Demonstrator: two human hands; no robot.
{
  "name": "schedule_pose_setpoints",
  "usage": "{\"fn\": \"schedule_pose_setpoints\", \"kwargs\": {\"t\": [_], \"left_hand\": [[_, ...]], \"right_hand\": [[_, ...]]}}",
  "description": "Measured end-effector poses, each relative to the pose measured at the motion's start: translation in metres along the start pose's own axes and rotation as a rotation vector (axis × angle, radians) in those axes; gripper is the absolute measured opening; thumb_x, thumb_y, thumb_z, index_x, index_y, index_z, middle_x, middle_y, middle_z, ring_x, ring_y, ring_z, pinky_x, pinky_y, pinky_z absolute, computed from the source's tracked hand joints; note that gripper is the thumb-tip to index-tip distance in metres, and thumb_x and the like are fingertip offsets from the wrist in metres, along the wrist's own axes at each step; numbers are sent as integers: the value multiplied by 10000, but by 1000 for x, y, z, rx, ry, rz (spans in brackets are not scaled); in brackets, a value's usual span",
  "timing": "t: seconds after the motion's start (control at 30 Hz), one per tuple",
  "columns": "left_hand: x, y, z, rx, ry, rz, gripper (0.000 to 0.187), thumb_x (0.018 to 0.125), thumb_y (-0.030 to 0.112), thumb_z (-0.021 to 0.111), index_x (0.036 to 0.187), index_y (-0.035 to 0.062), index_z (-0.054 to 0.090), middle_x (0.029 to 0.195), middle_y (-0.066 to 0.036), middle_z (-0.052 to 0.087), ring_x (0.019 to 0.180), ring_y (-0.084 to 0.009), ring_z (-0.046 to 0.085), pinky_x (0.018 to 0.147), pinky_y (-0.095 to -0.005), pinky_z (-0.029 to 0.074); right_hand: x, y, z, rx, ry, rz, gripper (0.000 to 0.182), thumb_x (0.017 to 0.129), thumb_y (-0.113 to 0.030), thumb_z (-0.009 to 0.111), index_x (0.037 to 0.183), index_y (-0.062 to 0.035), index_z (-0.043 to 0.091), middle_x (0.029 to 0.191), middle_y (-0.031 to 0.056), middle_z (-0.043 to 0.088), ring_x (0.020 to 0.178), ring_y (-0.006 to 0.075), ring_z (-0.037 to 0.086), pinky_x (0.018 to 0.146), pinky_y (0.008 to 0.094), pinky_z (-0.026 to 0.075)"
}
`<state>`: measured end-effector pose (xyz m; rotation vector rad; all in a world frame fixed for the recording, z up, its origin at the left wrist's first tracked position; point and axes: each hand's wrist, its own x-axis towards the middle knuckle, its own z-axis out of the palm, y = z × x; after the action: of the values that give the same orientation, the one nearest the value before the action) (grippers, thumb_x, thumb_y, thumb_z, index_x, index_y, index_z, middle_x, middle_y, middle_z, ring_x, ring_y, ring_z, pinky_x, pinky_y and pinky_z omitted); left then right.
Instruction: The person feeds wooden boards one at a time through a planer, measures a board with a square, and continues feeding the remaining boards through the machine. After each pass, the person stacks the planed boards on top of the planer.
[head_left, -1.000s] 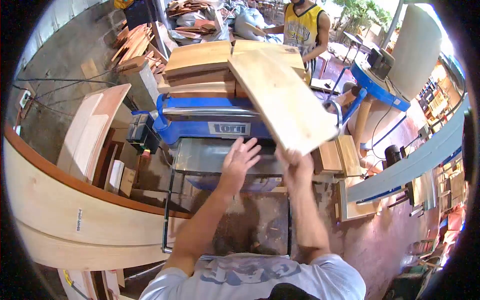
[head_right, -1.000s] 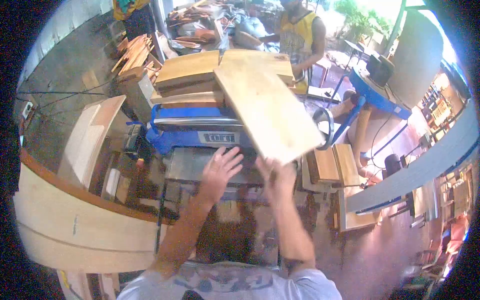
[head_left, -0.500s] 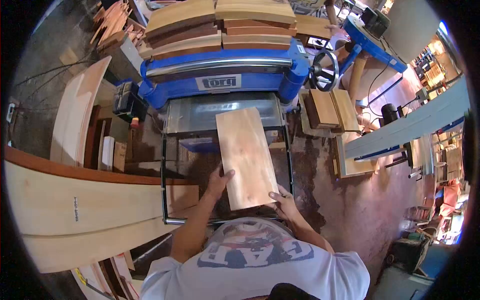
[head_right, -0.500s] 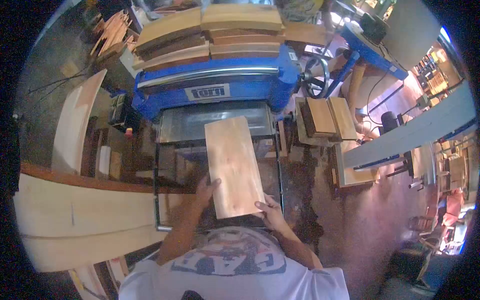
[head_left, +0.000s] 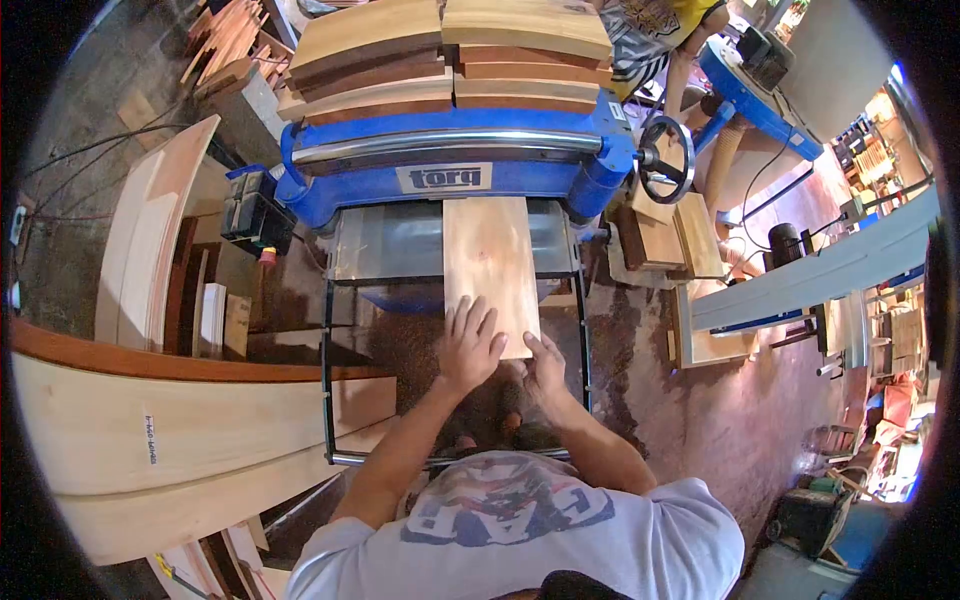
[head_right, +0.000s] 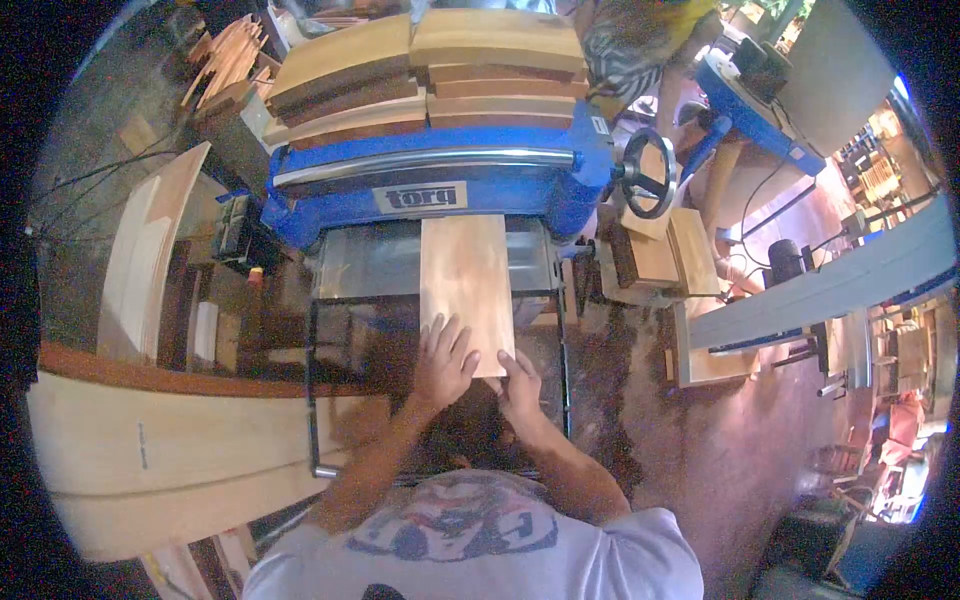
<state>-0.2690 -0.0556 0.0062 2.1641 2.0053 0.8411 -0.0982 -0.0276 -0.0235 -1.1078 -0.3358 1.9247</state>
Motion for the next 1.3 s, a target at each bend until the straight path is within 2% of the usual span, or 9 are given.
{"fn": "schedule_pose_setpoints", "kwargs": {"t": [0.03,0.13,0.17,0.27,0.33,0.5,0.63,1.0,1.3], "left_hand": [[8,1,2,19,39,-27,488,935,341,631,1262,-21,637,1463,-218,474,1393,-485,364,1150,-615,278],[28,-4,10,97,56,-8,527,919,389,618,1266,-9,621,1470,-216,449,1386,-487,359,1122,-656,291],[29,-5,11,106,47,-41,536,917,392,616,1275,-8,614,1481,-228,426,1391,-499,345,1119,-669,288],[37,1,9,130,17,-108,563,914,393,606,1313,-3,583,1509,-262,362,1405,-532,302,1112,-702,278],[37,-2,11,168,9,-131,583,914,385,597,1351,1,550,1522,-286,322,1414,-554,273,1112,-716,269],[37,-5,14,152,-50,-161,626,921,389,577,1414,13,490,1520,-297,322,1431,-562,246,1110,-733,247],[50,-21,18,174,-27,-140,646,929,425,559,1429,22,484,1549,-301,295,1436,-570,235,1115,-734,229],[78,-39,29,189,32,-163,703,951,481,530,1463,8,437,1523,-355,306,1419,-609,231,1089,-763,224],[97,-44,21,36,140,-155,734,879,352,646,1450,-28,382,1500,-316,269,1409,-574,207,1115,-741,191]], "right_hand": [[8,1,3,38,4,0,461,942,-152,693,1324,56,542,1180,153,662,1042,266,680,846,428,608],[44,3,7,-608,250,-452,552,901,-222,760,1319,60,536,1149,139,669,939,250,678,759,425,585],[44,0,7,-759,281,-512,618,842,-222,789,1319,63,518,1213,195,616,1012,323,623,861,488,518],[20,-47,60,-1559,207,-1192,500,864,-152,682,1308,13,522,1291,234,533,1201,397,500,1049,568,382],[36,-50,67,-1699,16,-1169,579,787,-146,689,1326,-20,519,1332,269,458,1243,473,409,1112,637,258],[44,-46,65,-1681,-131,-1207,446,779,-130,667,1222,-100,629,1276,147,537,1228,386,466,1126,639,283],[61,-42,71,-1620,-114,-1242,389,769,-133,673,1158,-130,661,1258,105,552,1214,358,484,1115,642,294],[90,-48,81,-1691,-93,-1224,458,790,-139,667,1241,-100,593,1246,144,525,1197,372,495,1113,651,288],[107,-64,92,-1603,-128,-1386,317,859,-137,643,1171,-98,612,1161,118,572,1105,349,525,1065,616,321]]}}
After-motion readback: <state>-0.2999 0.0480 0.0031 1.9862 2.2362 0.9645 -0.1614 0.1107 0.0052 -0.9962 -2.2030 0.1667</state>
